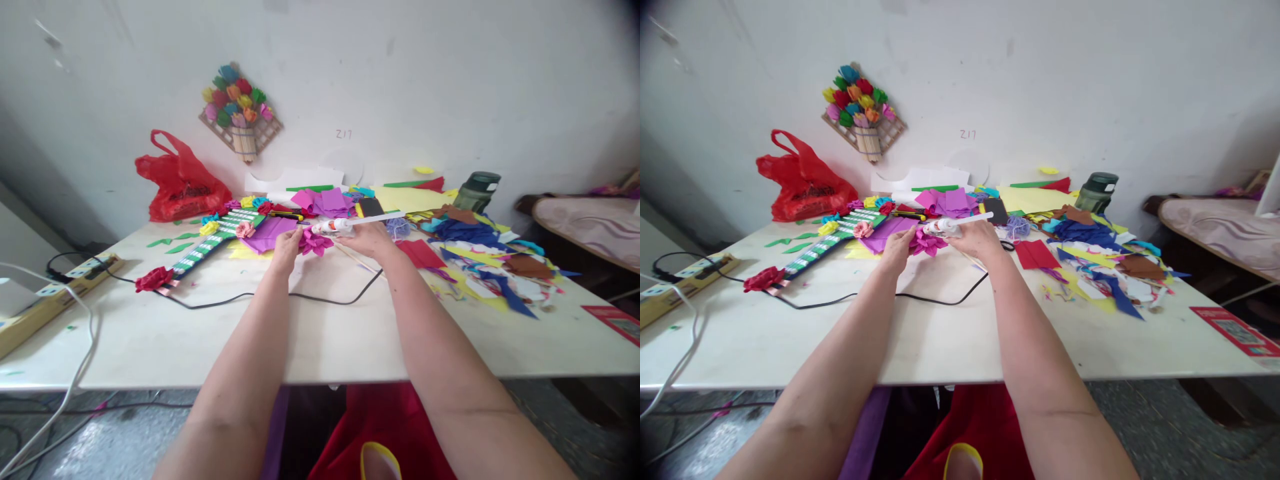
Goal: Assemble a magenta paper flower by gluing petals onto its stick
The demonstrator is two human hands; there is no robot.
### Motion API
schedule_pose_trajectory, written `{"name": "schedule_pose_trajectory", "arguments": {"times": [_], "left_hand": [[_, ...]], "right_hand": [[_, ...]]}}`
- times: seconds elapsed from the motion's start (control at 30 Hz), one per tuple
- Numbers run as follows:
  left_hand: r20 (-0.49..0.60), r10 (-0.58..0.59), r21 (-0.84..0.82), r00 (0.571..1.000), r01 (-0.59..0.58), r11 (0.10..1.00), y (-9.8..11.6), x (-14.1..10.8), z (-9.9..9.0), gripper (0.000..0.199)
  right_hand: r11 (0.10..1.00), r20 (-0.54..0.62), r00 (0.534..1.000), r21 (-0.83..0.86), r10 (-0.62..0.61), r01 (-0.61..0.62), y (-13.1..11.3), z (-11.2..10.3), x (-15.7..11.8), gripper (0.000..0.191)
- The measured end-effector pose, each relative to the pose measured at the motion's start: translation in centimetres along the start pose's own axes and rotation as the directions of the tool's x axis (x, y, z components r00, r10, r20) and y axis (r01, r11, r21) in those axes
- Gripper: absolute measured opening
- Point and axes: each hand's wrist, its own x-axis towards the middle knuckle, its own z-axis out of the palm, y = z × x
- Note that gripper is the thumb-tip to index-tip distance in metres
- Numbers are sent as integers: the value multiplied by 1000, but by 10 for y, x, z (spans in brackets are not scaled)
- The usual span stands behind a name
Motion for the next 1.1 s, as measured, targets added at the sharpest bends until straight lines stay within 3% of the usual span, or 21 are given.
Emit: {"name": "schedule_pose_trajectory", "arguments": {"times": [0.4,0.63,0.77,0.9,1.0,1.1], "left_hand": [[-22,4,-33,1000,-5,999,0,1,0,43],[-51,-16,-56,999,13,998,2,0,-1,39],[-56,-5,-60,998,2,998,1,1,-2,35],[-66,-7,-53,998,3,999,1,3,-3,33],[-65,-4,-46,998,1,999,1,3,-5,31],[-69,6,-45,998,-10,999,2,3,-6,29]], "right_hand": [[999,-8,1000,37,-14,15,1,1,0,44],[954,-43,999,299,6,7,9,2,1,34],[829,-112,994,557,11,54,14,7,4,31],[648,-90,989,761,117,-7,14,6,3,32],[512,-113,975,859,192,-1,12,2,2,39],[440,-171,945,897,279,32,14,3,5,43]]}}
